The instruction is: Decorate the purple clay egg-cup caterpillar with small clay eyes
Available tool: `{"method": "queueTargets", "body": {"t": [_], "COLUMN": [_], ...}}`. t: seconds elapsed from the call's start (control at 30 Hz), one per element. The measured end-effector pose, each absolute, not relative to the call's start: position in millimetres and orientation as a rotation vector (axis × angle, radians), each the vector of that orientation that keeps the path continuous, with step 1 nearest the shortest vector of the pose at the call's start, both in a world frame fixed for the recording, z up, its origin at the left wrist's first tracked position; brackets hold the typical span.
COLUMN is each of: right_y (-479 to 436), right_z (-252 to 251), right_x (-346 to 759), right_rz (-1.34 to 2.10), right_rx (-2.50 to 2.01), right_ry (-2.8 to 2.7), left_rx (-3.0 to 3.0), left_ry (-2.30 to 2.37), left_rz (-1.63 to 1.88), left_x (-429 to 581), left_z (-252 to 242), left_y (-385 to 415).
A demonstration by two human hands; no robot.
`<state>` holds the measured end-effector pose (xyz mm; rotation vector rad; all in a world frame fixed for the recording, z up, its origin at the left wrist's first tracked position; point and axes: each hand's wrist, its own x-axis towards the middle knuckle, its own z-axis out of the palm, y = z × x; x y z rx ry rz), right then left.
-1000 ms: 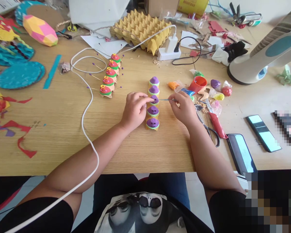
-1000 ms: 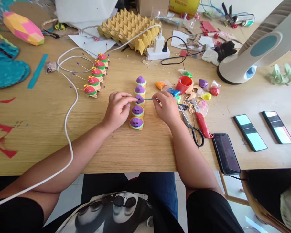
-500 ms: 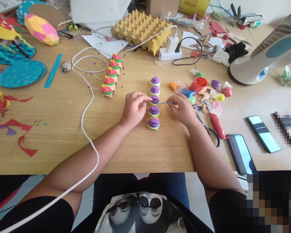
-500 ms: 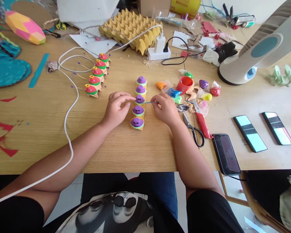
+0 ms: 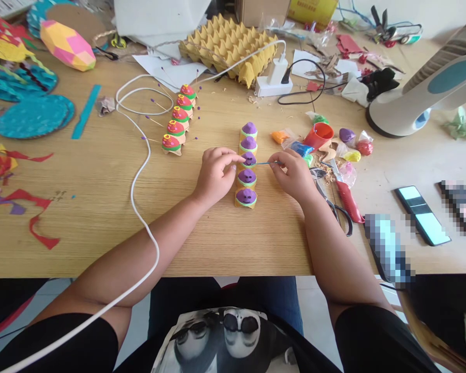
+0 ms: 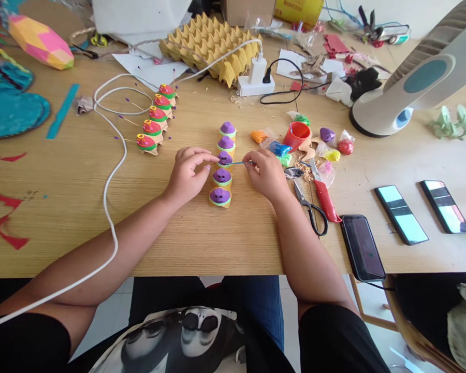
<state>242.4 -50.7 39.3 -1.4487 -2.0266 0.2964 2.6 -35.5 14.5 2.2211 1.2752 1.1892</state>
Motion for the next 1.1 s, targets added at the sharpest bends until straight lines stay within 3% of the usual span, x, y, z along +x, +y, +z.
{"method": "queueTargets", "body": {"t": [1.1], "right_y": [-52.8], "right_z": [39.7], "right_x": [241.0], "right_rz": [0.359], "right_rx": [-1.416], "right_ry": [-2.051], "left_rx": [2.012], "left_ry": [1.354], "left_rz": [1.202], "left_x": [0.9], "left_z": [18.6], "left_y": [-33.4]}}
